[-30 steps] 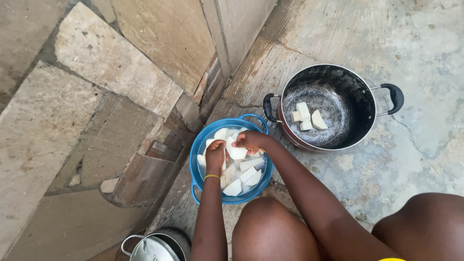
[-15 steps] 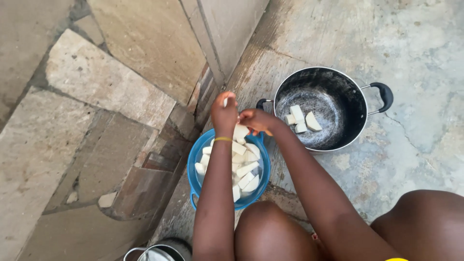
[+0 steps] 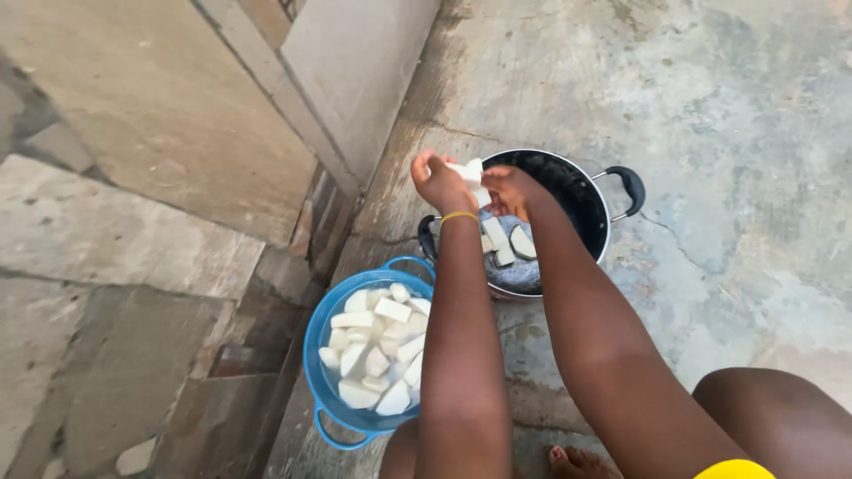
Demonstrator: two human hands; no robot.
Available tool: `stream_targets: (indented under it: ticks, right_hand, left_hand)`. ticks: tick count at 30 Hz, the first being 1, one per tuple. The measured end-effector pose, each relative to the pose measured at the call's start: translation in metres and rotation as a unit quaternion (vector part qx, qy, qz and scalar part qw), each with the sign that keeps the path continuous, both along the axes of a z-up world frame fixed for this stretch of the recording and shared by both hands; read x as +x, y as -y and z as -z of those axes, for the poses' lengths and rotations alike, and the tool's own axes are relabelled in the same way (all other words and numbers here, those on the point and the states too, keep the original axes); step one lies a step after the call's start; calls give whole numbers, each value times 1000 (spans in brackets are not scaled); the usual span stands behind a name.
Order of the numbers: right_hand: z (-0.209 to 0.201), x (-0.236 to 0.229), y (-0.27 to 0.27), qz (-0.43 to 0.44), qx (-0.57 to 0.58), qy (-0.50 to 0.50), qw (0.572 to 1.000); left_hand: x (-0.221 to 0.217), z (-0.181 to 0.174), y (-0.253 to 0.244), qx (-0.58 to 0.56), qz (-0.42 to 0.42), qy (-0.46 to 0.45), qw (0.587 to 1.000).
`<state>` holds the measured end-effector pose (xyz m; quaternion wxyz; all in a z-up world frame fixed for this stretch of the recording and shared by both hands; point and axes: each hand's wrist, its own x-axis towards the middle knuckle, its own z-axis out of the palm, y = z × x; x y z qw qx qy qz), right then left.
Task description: Washing sliced yams in a bucket of water and transferring them to a cooking pot.
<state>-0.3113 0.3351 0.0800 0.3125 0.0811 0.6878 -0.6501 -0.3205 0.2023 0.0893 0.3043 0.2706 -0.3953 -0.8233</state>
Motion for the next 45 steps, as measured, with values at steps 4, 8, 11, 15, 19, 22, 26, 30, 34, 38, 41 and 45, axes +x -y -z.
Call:
stream_targets:
  ticks: [4, 8, 11, 15, 19, 22, 26, 30, 34, 38, 41, 45]
  right_hand:
    - [24, 26, -35, 85, -14, 47, 995]
    - [84, 40, -70, 178, -34, 68, 981]
    - [116, 44, -82, 221, 21, 86, 971]
    - [182, 44, -107, 259, -1, 73, 963]
    - [184, 49, -107, 338, 50, 94, 935]
    - [190, 51, -110, 337, 69, 102, 933]
    - [204, 47, -116, 305, 125, 116, 937]
    - [197, 53, -118, 278, 194, 109, 934]
    - [205, 42, -119, 224, 269, 140, 926]
    - [203, 49, -116, 209, 275, 11, 938]
    - [224, 46, -112, 281, 272, -41, 919]
    - [169, 59, -103, 133, 334, 47, 932]
  left_hand:
    - [16, 38, -30, 139, 26, 44, 989]
    - [31, 84, -62, 207, 63, 102, 971]
    - [26, 158, -89, 153, 65, 83, 983]
    - [44, 193, -109, 182, 116, 88, 972]
    - [47, 213, -116, 190, 147, 133, 962]
    - [53, 201, -119, 177, 182, 170, 952]
    - [53, 209, -123, 190, 216, 209, 935]
    - [57, 209, -129, 182, 241, 200, 932]
    - [51, 211, -134, 173, 277, 250, 911]
    - [54, 223, -136, 171, 295, 243, 908]
    - [54, 217, -135, 164, 304, 268, 899]
    - [56, 216, -129, 154, 307, 268, 900]
